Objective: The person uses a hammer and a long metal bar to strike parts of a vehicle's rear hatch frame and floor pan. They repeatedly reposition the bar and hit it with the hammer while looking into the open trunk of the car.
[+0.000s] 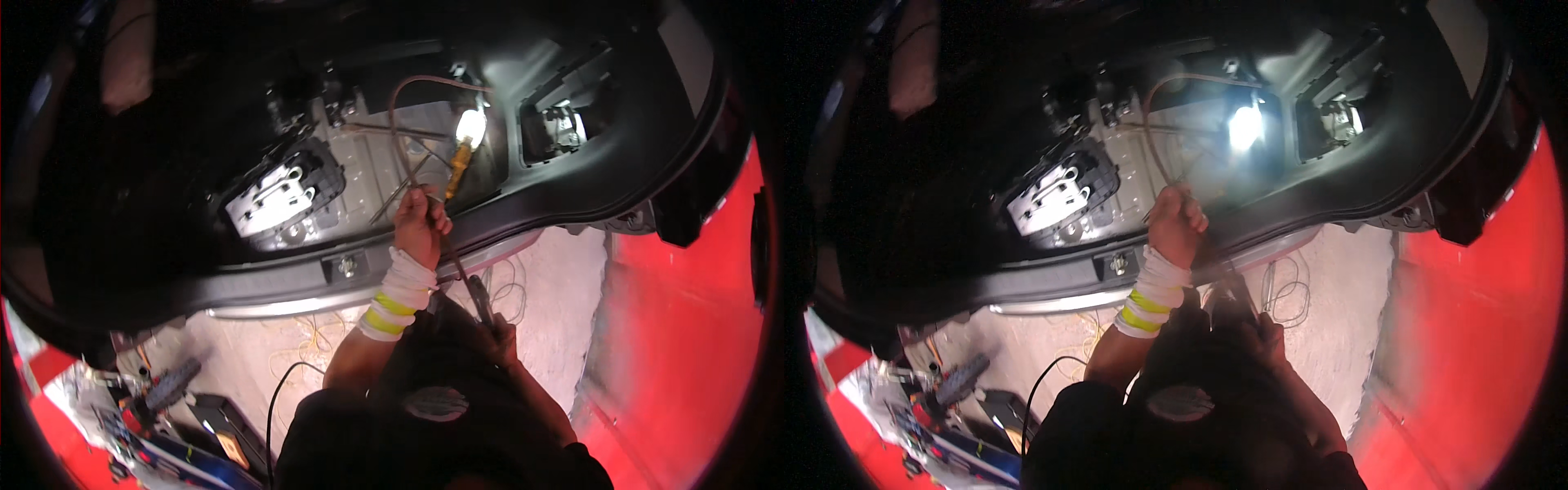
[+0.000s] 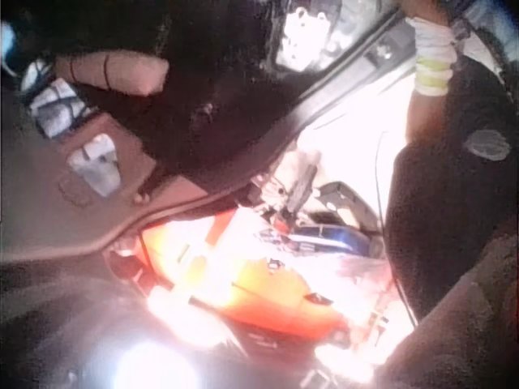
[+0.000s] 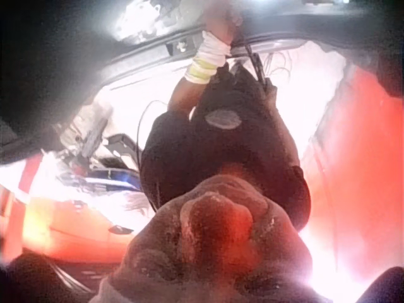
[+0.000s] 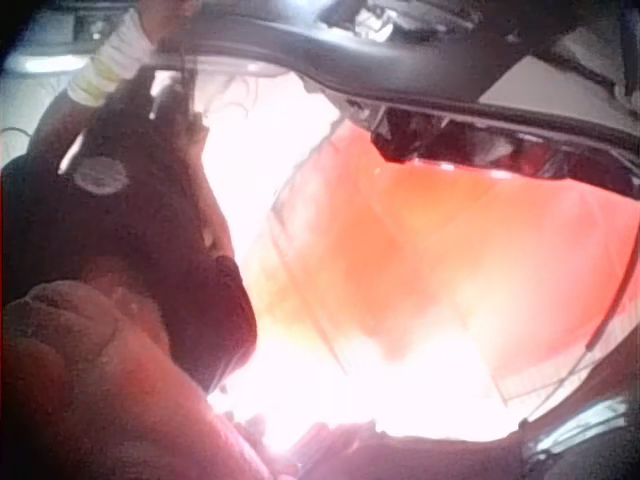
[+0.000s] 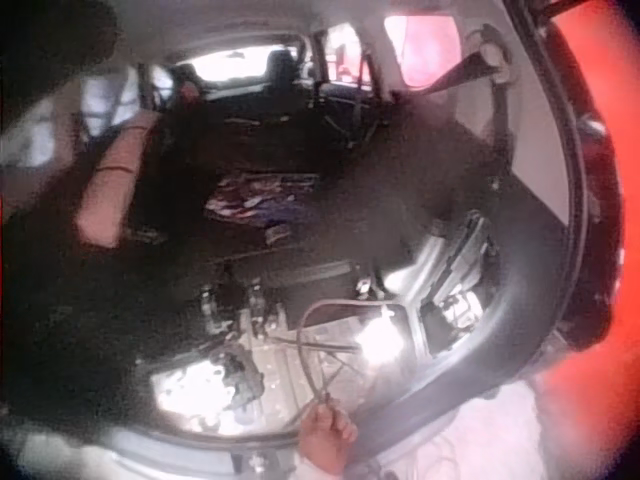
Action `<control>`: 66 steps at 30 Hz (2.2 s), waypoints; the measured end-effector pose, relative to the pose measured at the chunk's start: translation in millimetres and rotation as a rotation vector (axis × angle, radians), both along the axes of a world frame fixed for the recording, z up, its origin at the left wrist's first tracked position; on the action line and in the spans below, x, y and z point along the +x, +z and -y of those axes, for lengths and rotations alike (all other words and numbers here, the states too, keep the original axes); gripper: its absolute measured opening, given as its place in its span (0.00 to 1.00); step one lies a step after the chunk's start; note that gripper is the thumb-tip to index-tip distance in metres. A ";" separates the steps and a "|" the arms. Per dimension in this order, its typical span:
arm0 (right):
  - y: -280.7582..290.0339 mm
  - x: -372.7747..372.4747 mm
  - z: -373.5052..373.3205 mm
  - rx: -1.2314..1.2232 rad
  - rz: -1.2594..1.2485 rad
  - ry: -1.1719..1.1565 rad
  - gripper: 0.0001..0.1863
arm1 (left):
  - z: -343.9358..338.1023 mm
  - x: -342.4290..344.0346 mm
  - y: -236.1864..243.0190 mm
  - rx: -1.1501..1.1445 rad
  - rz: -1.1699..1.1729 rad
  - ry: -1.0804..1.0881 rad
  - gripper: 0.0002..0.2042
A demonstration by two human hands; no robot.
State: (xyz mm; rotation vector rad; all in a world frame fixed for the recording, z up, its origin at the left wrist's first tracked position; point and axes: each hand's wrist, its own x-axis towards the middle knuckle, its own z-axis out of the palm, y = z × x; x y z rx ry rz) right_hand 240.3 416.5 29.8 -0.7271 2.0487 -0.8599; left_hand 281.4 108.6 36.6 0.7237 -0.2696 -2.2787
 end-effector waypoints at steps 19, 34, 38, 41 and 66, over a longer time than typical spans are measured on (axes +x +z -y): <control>-9.4 26.7 19.0 -0.455 -0.073 0.494 0.09 | -74.8 113.3 100.3 -0.367 0.328 0.533 0.11; 19.5 85.3 31.6 -0.249 -0.041 0.682 0.14 | -172.0 395.7 115.8 -0.382 0.658 0.610 0.11; 25.1 132.8 40.5 -0.180 0.097 0.851 0.15 | -234.1 448.7 115.4 -0.338 0.703 0.709 0.11; 39.6 153.9 50.1 -0.192 0.094 1.025 0.13 | -275.2 475.1 113.6 -0.309 0.727 0.809 0.11; -62.4 268.0 59.7 -0.011 -0.019 1.440 0.09 | -428.8 631.2 20.1 0.119 0.858 1.387 0.08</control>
